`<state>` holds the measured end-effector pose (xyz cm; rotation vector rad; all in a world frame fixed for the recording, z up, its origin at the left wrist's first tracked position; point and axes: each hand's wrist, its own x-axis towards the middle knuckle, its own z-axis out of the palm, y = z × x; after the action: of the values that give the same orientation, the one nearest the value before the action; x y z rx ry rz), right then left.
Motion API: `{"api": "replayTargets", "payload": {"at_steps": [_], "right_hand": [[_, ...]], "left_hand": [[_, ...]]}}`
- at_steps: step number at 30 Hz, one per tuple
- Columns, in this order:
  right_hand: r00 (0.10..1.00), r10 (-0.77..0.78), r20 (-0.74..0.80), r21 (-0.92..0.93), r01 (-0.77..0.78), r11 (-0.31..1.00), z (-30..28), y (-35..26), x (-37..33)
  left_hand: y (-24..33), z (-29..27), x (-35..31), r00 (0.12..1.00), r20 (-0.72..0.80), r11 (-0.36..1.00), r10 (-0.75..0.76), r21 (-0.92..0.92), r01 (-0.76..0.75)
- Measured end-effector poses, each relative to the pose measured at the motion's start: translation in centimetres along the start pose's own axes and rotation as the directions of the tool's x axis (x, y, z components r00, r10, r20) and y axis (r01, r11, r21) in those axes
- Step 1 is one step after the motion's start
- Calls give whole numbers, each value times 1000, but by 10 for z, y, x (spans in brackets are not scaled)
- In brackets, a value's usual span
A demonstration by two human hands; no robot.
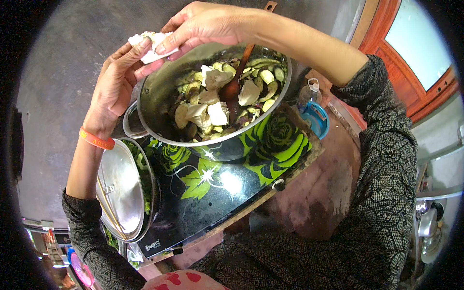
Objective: The person stir-fries chopped green vegetables in a pan using chopsticks, then adds cubed white blocks and liquid seasoning to a pot containing sliced eggplant. They stir the mixture with a wooden spatula and cover the pot.
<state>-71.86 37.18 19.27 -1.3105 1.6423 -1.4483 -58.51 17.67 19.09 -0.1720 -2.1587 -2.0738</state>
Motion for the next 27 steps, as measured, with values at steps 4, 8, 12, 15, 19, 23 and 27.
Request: {"api": "replayTargets", "payload": {"at_steps": [4,8,12,15,19,23,27], "right_hand": [[995,24,100,2,-24,1000,-18,-4,-5],[998,-2,57,-462,28,886,-27,-1,-5],[1000,-9,25,-821,26,571,-24,-1,-8],[992,22,-121,-740,-105,664,-13,-9,-13],[993,49,-106,-675,-108,730,14,-24,-17],[994,-59,97,-676,109,729,67,-41,-9],[984,-60,171,-590,150,793,141,-75,6]], "left_hand": [[2,-6,-3,999,48,999,-9,-34,11],[0,-12,-6,1000,10,992,23,122,-24],[-1,-15,-10,998,62,894,26,445,-51],[5,-23,-23,999,32,879,38,475,-49],[39,-61,-83,984,-155,850,83,527,12],[81,-124,-193,922,-358,746,150,653,132],[102,-180,-333,705,-684,826,185,497,265]]}}
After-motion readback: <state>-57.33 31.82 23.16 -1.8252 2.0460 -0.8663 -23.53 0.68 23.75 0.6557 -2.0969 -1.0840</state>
